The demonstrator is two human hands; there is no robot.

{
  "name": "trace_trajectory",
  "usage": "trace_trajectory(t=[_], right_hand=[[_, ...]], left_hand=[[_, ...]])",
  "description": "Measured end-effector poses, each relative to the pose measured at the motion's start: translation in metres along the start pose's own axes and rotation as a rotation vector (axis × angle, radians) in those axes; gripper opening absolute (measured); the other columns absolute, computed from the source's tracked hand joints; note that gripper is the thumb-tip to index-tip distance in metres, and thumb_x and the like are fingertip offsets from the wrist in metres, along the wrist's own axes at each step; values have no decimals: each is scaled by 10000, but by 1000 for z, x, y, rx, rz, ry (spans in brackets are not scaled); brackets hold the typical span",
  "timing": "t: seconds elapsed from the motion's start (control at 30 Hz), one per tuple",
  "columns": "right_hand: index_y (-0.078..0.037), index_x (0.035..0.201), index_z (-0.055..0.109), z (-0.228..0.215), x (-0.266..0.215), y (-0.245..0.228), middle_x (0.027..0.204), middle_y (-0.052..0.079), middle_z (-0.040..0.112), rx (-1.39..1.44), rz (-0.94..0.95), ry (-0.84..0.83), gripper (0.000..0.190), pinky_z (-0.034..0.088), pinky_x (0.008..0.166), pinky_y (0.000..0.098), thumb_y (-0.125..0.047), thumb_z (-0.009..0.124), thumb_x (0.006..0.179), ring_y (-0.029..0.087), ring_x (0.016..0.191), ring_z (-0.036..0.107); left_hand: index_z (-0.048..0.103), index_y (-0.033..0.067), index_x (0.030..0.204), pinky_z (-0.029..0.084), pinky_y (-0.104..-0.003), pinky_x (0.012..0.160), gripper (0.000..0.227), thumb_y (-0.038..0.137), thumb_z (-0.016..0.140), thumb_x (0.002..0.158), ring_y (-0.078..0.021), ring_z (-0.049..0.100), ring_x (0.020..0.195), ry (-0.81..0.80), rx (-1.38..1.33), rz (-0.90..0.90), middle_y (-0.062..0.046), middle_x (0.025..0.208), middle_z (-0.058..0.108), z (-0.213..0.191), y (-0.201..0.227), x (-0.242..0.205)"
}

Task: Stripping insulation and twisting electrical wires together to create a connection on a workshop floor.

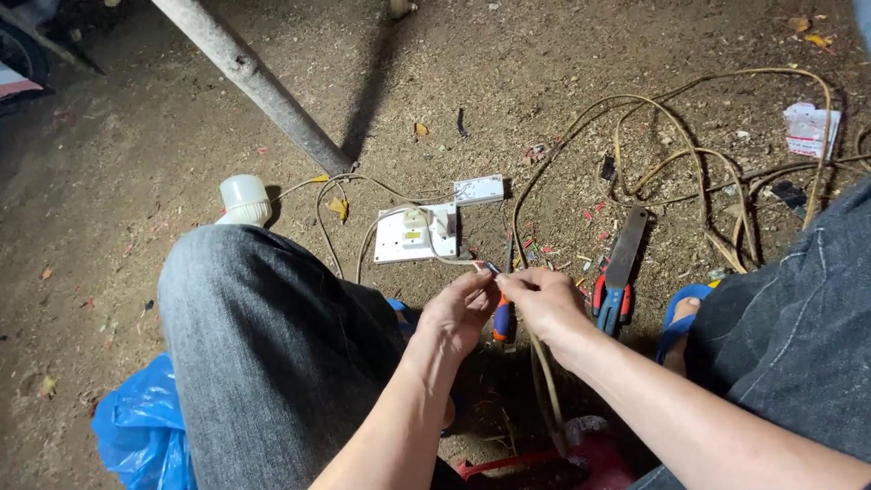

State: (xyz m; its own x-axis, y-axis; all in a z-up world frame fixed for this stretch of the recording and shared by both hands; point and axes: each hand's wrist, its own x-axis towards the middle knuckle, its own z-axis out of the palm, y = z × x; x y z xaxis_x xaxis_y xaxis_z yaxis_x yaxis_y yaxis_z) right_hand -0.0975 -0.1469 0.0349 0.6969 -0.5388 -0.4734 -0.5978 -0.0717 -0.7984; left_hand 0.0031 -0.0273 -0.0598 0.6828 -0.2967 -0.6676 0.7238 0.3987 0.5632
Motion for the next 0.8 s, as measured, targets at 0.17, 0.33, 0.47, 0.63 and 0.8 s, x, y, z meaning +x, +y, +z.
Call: trace_trajectory(t=[0.17, 0.33, 0.47, 0.63, 0.8], right_hand=[[-107, 1105, 820, -1, 12, -2, 959, 98, 799, 102, -26, 32, 347, 578, 727, 347, -404, 797, 927, 251, 824, 722], [-110, 1036, 817, 1, 26, 1, 837, 88, 767, 120, -148, 65, 355, 591, 580, 319, -394, 866, 829, 186, 692, 667], [-148, 986, 830, -2, 27, -3, 763, 42, 762, 76, -142, 75, 278, 525, 593, 294, -369, 854, 820, 145, 661, 659], [-37, 1030, 801, -13, -5, -24, 832, 100, 777, 162, -95, 74, 303, 578, 639, 254, -275, 827, 845, 144, 702, 685], [-181, 845, 818, -12, 29, 0, 643, 1, 737, 49, -118, 126, 176, 493, 518, 233, -337, 843, 767, 101, 557, 621]], left_hand=[[713, 56, 972, 619, -381, 944, 263, -5, 872, 772, -257, 759, 941, -16, -6, -39, -128, 1006, 705, 16, 10, -44], [643, 44, 1146, 588, -406, 995, 437, 35, 893, 787, -221, 735, 943, -84, 6, -49, -124, 1041, 664, 30, 23, -68], [679, 93, 1074, 591, -389, 1000, 356, 59, 892, 791, -206, 752, 975, -130, 20, -66, -67, 1046, 692, 21, 10, -41], [682, 103, 1052, 582, -410, 1009, 340, 57, 894, 790, -215, 767, 973, -149, -1, -65, -71, 1045, 723, 26, 7, -32], [698, 88, 1048, 598, -416, 967, 365, 74, 919, 758, -220, 773, 909, -123, 50, -32, -89, 990, 733, 32, 9, -39]])
